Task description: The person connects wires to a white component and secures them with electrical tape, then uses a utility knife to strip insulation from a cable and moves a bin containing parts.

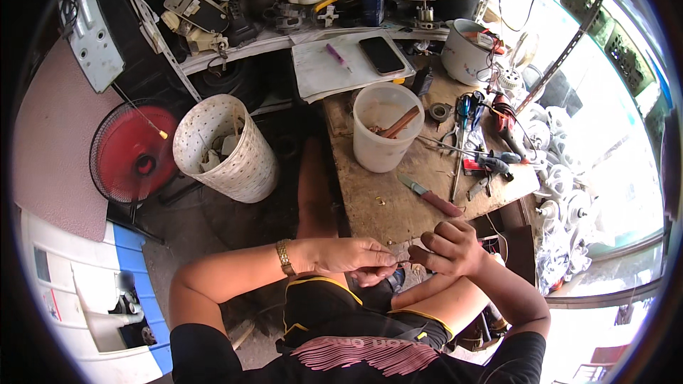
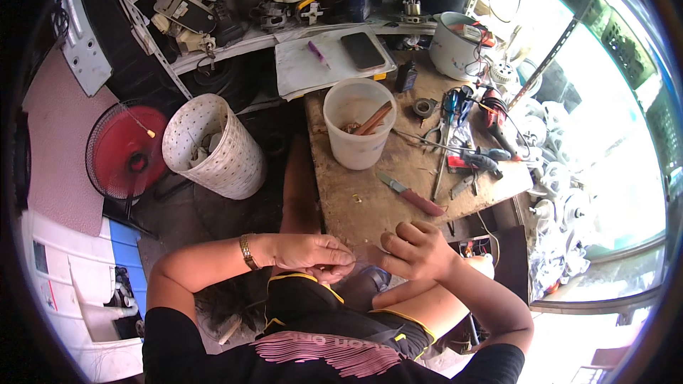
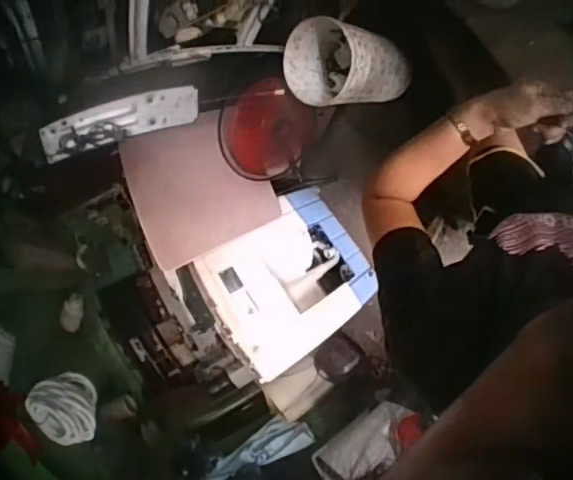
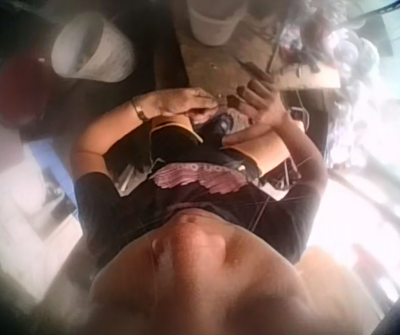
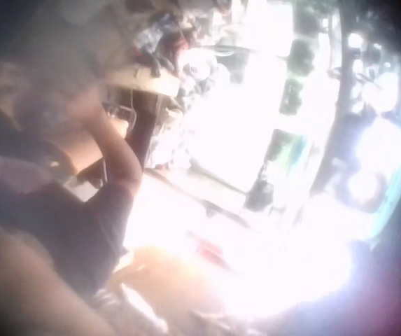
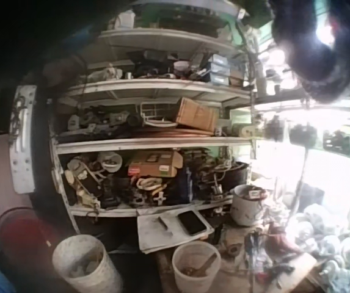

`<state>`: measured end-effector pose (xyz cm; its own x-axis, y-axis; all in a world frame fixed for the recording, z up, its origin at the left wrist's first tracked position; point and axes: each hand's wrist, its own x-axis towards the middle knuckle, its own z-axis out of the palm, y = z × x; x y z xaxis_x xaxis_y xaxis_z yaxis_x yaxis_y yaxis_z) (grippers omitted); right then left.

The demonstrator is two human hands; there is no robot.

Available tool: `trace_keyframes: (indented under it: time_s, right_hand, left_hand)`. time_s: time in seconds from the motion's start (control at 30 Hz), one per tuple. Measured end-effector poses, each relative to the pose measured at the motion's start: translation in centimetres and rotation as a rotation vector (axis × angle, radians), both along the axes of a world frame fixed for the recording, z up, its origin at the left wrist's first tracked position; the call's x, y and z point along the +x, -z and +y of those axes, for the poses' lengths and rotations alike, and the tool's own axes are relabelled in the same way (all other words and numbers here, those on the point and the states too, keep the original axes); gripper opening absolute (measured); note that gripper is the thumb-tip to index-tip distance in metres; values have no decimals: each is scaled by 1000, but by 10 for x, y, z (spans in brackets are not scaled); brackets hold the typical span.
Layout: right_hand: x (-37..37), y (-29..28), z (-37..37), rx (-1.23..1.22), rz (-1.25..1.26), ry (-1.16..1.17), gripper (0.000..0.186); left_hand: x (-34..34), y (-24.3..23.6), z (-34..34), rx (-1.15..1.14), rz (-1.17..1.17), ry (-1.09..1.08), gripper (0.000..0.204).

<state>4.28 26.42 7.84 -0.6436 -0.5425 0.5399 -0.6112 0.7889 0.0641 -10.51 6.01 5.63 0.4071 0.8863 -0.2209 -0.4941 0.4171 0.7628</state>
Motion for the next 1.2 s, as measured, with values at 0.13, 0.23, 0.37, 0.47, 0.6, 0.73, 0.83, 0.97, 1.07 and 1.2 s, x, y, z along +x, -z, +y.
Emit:
trace_keyframes:
  time_s: [0.13,0.23,0.37,0.47,0.6,0.73,0.83,0.97,1.07,1.2]
  right_hand:
    - [-1,-1,-1,-123,-56,-39,49]
    - [14,17,-33,-1139,-761,249,31]
    - [7,35,-41,-1937,-1261,248,36]
    - [-11,33,-34,-1559,-1207,386,33]
    - [-71,6,4,-505,-257,536,17]
    - [-130,-21,29,-320,-22,634,11]
    - [-148,-21,25,-236,0,633,12]
    - [-137,-10,0,-527,0,575,15]
    - [-128,25,-57,-966,-386,382,22]
    - [-149,110,-139,-1164,-704,266,66]
  left_hand:
    - [7,-8,9,202,243,-62,29]
    - [0,0,12,930,1445,-479,16]
    - [-23,-2,13,1296,2224,-646,9]
    - [-42,4,9,1292,2208,-641,13]
    - [-93,-6,-7,796,2169,-950,39]
    - [-177,42,-89,-104,2356,-1272,53]
    - [-213,94,-174,-303,2399,-1002,47]
    - [-185,106,-169,-405,2206,-722,21]
    - [-129,126,-135,-209,2247,-701,13]
    - [-58,160,-132,-136,2295,-775,19]
